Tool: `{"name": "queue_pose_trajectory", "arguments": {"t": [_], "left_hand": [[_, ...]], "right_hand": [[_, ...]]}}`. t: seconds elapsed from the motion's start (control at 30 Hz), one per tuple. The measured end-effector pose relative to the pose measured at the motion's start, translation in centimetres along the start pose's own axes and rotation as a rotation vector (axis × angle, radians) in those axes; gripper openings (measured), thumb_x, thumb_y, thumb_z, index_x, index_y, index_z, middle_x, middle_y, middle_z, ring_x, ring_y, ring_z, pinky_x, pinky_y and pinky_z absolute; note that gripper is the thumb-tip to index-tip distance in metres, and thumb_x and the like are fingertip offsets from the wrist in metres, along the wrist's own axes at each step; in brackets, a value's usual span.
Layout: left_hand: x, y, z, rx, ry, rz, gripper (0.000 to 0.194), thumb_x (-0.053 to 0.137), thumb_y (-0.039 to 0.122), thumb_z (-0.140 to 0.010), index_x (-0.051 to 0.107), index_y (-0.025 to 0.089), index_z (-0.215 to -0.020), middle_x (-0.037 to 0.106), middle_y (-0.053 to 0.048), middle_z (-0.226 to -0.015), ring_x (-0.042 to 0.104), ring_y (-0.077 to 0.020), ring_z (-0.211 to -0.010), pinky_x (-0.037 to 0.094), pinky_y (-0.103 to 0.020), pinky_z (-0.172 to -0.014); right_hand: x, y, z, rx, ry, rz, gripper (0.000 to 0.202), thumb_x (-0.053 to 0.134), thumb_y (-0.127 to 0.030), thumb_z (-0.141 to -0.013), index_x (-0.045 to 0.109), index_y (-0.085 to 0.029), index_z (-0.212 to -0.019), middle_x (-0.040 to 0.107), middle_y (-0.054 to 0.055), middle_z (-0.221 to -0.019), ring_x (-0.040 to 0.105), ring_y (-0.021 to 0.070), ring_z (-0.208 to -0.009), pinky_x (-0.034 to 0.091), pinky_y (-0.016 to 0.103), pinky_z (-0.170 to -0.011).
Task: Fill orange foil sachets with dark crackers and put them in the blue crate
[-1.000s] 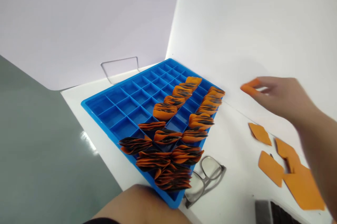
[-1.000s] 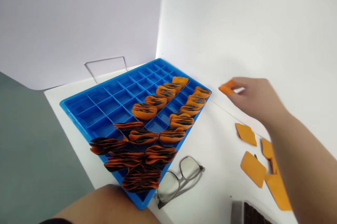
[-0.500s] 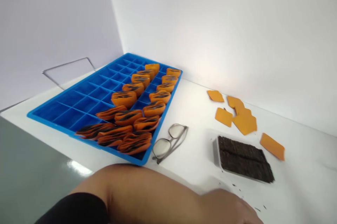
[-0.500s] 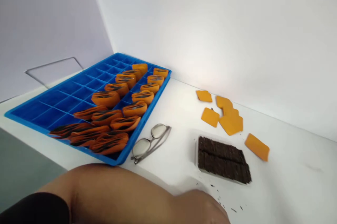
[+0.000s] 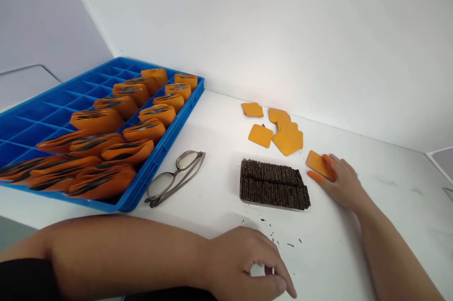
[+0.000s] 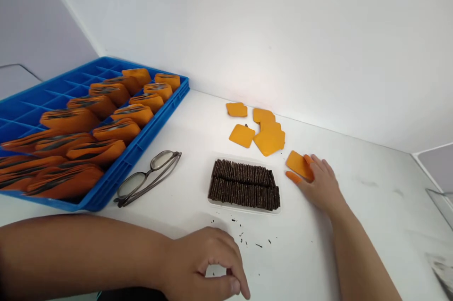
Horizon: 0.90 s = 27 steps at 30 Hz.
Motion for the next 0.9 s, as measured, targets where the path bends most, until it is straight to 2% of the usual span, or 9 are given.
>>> {"name": "queue_pose_trajectory", "arguments": {"t": [0.07, 0.13, 0.27, 0.43, 0.53, 0.6, 0.7, 0.8, 0.9], "left_hand": [[0.0, 0.1, 0.0, 0.010, -0.020, 0.021, 0.032, 0.056, 0.020, -0.096, 0.082, 0.004, -0.104, 0.075, -0.010, -0.080, 0.068, -0.0139, -0.075, 0.054, -0.019, -0.078], [0.0, 0.0, 0.0, 0.032, -0.042, 0.035, 0.031, 0.056, 0.019, -0.096, 0.081, 0.001, -0.104, 0.075, -0.011, -0.081, 0.069, -0.0135, -0.076, 0.054, -0.018, -0.077], [0.1, -0.4, 0.1, 0.048, -0.053, 0.044, 0.031, 0.056, 0.017, -0.097, 0.080, -0.001, -0.106, 0.076, -0.012, -0.085, 0.070, -0.0128, -0.079, 0.054, -0.015, -0.078], [0.4, -0.5, 0.2, 0.050, -0.036, 0.001, 0.028, 0.060, 0.021, -0.097, 0.081, 0.006, -0.106, 0.074, -0.007, -0.084, 0.067, -0.0100, -0.074, 0.053, -0.015, -0.075], [0.6, -0.1, 0.1, 0.077, -0.042, -0.095, 0.025, 0.061, 0.023, -0.098, 0.081, 0.009, -0.105, 0.075, -0.004, -0.085, 0.068, -0.0095, -0.075, 0.054, -0.015, -0.075], [0.4, 0.2, 0.0, 0.114, -0.014, -0.164, 0.026, 0.056, 0.017, -0.098, 0.079, 0.009, -0.107, 0.076, -0.004, -0.087, 0.069, -0.0098, -0.077, 0.055, -0.016, -0.078], [-0.2, 0.6, -0.1, 0.190, 0.035, -0.282, 0.029, 0.052, 0.011, -0.094, 0.078, 0.011, -0.105, 0.077, -0.005, -0.088, 0.070, -0.0136, -0.082, 0.055, -0.023, -0.084], [-0.6, 1.3, 0.2, 0.280, 0.030, -0.411, 0.026, 0.056, 0.015, -0.092, 0.080, 0.018, -0.102, 0.078, -0.006, -0.097, 0.070, -0.0188, -0.085, 0.052, -0.031, -0.082], [-0.9, 2.9, 1.9, 0.332, 0.094, -0.482, 0.025, 0.057, 0.017, -0.092, 0.080, 0.022, -0.101, 0.078, -0.007, -0.106, 0.072, -0.0208, -0.093, 0.052, -0.033, -0.087]], "right_hand": [[-0.3, -0.1, 0.1, 0.050, 0.007, -0.086, 0.064, 0.060, -0.081, -0.079, 0.073, -0.036, -0.123, 0.059, 0.001, -0.151, 0.054, 0.0421, -0.141, 0.054, 0.063, -0.113], [-1.5, -0.2, 0.8, 0.099, 0.046, -0.160, 0.040, 0.062, -0.072, -0.085, 0.076, -0.043, -0.108, 0.067, -0.004, -0.141, 0.066, 0.0369, -0.127, 0.064, 0.055, -0.098], [-4.0, -0.8, 2.3, 0.160, 0.274, -0.241, 0.019, 0.058, -0.051, -0.090, 0.073, -0.042, -0.099, 0.072, -0.001, -0.131, 0.067, 0.0322, -0.124, 0.064, 0.046, -0.092], [-4.1, -1.7, 2.7, 0.185, 0.456, -0.304, 0.019, 0.058, -0.040, -0.083, 0.073, -0.032, -0.092, 0.076, 0.008, -0.118, 0.073, 0.0370, -0.104, 0.061, 0.054, -0.079], [-3.6, -2.2, 2.7, 0.150, 0.465, -0.369, 0.027, 0.059, -0.032, -0.077, 0.076, -0.026, -0.096, 0.076, 0.005, -0.120, 0.072, 0.0318, -0.106, 0.060, 0.045, -0.075], [-3.3, -2.4, 2.7, 0.109, 0.423, -0.401, 0.030, 0.060, -0.026, -0.077, 0.078, -0.026, -0.101, 0.074, 0.003, -0.124, 0.071, 0.0262, -0.104, 0.058, 0.038, -0.075], [-3.8, -1.9, 3.1, 0.099, 0.422, -0.455, 0.030, 0.064, -0.019, -0.079, 0.081, -0.024, -0.103, 0.076, 0.006, -0.117, 0.070, 0.0229, -0.095, 0.053, 0.035, -0.072], [-5.5, -0.8, 4.0, 0.148, 0.560, -0.561, 0.030, 0.071, -0.023, -0.080, 0.082, -0.018, -0.107, 0.076, 0.013, -0.102, 0.067, 0.0242, -0.080, 0.048, 0.038, -0.063], [-7.6, -1.4, 7.0, 0.139, 0.738, -0.715, 0.039, 0.076, -0.036, -0.084, 0.080, -0.007, -0.110, 0.071, 0.020, -0.086, 0.061, 0.0253, -0.066, 0.040, 0.041, -0.055]]}}
Point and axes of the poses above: each hand's wrist, its own z-axis away from the middle knuckle, its own x-axis out of the palm, y = z × x, the point moved 5 cm from there along -z, towards the middle knuckle
